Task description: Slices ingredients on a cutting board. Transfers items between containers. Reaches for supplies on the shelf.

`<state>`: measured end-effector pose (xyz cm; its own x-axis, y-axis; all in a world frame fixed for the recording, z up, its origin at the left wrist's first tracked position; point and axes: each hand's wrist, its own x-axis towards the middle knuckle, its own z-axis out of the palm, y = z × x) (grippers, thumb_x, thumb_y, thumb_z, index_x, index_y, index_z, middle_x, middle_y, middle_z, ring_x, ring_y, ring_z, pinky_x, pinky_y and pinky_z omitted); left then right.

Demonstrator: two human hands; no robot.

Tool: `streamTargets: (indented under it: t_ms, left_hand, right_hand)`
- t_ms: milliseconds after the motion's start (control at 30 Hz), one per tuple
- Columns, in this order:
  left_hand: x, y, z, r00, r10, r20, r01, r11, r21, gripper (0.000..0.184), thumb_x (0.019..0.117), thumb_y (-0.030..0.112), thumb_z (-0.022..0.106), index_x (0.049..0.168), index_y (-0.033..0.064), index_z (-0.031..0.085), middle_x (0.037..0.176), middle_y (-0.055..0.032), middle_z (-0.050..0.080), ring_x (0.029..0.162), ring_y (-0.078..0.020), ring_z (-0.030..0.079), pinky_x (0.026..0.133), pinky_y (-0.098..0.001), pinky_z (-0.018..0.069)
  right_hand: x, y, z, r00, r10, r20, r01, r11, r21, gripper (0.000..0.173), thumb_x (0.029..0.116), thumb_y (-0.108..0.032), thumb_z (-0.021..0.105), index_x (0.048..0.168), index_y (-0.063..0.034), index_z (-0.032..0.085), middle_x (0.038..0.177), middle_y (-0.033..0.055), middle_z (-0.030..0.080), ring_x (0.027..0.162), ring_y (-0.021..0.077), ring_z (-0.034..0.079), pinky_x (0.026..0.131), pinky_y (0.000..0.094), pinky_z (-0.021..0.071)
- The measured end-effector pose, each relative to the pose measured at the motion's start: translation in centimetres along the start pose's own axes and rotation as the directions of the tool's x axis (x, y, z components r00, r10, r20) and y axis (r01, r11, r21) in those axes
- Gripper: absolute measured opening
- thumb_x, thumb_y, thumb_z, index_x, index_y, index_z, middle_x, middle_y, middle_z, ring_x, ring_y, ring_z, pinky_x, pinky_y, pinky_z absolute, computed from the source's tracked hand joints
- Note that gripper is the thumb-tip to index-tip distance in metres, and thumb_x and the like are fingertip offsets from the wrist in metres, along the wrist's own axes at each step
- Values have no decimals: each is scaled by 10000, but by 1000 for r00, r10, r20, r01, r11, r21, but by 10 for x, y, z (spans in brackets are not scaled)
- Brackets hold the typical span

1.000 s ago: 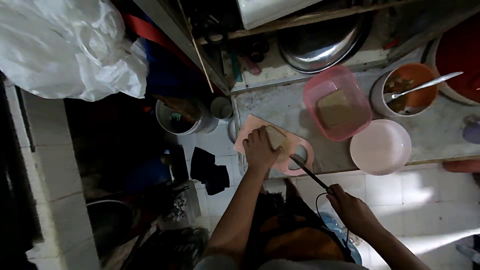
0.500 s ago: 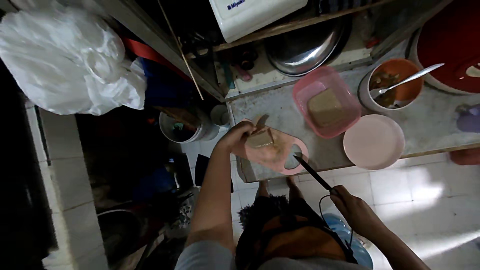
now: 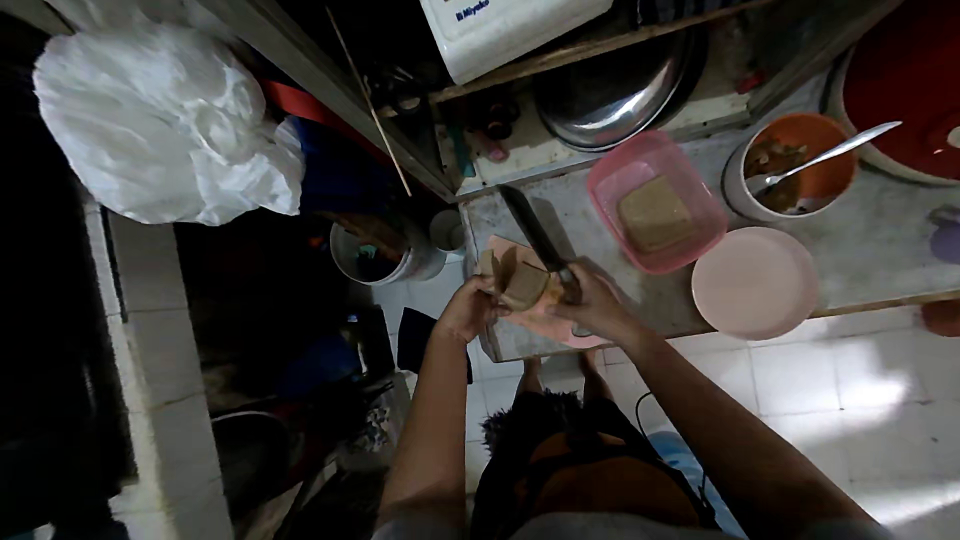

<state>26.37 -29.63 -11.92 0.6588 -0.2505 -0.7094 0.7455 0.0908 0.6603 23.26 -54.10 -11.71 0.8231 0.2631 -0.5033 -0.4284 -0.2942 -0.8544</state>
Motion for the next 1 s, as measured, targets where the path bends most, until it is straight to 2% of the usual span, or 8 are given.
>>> streamTargets:
  t_ms: [33, 167, 300, 433, 600, 800, 933, 1000]
  left_hand:
    - [-4, -3, 2, 1000, 4, -15, -5, 1000, -19, 355, 932, 312, 448, 1220, 129, 545, 1031, -38, 666, 836, -158, 666, 711, -344, 584]
    - [-12, -11, -2, 999, 21, -35, -26, 991, -131, 348, 940, 301, 496, 1240, 133, 552, 1078, -41, 671, 922, -169, 673, 808, -368, 589]
    - [-14, -19, -3, 991, -30, -128, 17, 995, -103, 451, 1013, 447, 497, 1349, 146, 517, 1164, -59, 654, 953, -173, 660, 792, -348, 581]
    - [-5, -31, 0, 928, -96, -360, 45, 988, -148, 375, 1049, 294, 573, 1369, 116, 494, 1056, -97, 665, 816, -164, 662, 698, -311, 574]
    - [-4, -38, 13, 871, -36, -489, -17, 994, -105, 336, 1025, 178, 619, 1305, 36, 499, 999, -103, 643, 757, -141, 641, 702, -298, 570]
    - [0, -39, 26, 836, -24, -549, -74, 985, -156, 359, 1052, 179, 576, 1351, 44, 432, 1011, -112, 617, 758, -154, 641, 703, -311, 574]
    - [3, -35, 21, 817, 43, -575, -90, 995, -53, 353, 1067, 185, 546, 1340, 4, 414, 1000, -143, 616, 737, -172, 671, 686, -324, 601]
    - [3, -35, 17, 833, 99, -545, -31, 991, 132, 396, 1041, 204, 601, 1334, -31, 478, 1082, -195, 641, 895, -228, 667, 823, -396, 576]
  right_hand:
    - [22, -1, 4, 998, -37, 42, 37, 999, 8, 732, 847, -150, 841, 1462, -52, 456, 1184, 214, 636, 910, 307, 669, 758, 501, 590]
    - [69, -6, 8, 983, -68, 168, 97, 981, -167, 735, 798, -154, 885, 1416, -16, 512, 1293, 228, 607, 1134, 358, 628, 972, 572, 522]
    - [74, -13, 11, 987, 9, 162, 42, 951, -307, 777, 770, -180, 912, 1415, -20, 509, 1304, 235, 604, 1166, 385, 614, 993, 603, 500]
    - [67, -10, 14, 988, 91, 128, -63, 976, -208, 765, 782, -139, 895, 1412, 2, 484, 1240, 242, 608, 1071, 368, 627, 919, 570, 527]
    - [46, 6, 19, 971, 208, 114, -208, 978, -7, 717, 835, -183, 860, 1424, -90, 463, 1006, 172, 629, 646, 251, 607, 528, 402, 539]
    - [19, 8, 19, 949, 300, 95, -305, 951, 44, 650, 893, -152, 809, 1425, -97, 441, 900, 149, 602, 586, 188, 546, 518, 328, 488]
    - [17, 14, 7, 950, 304, 75, -307, 951, 32, 687, 880, -122, 811, 1454, -84, 435, 963, 166, 612, 658, 219, 578, 583, 378, 523]
    - [18, 12, 2, 963, 265, 42, -265, 964, -14, 711, 866, -128, 832, 1461, -84, 444, 1041, 179, 629, 703, 251, 610, 596, 407, 544]
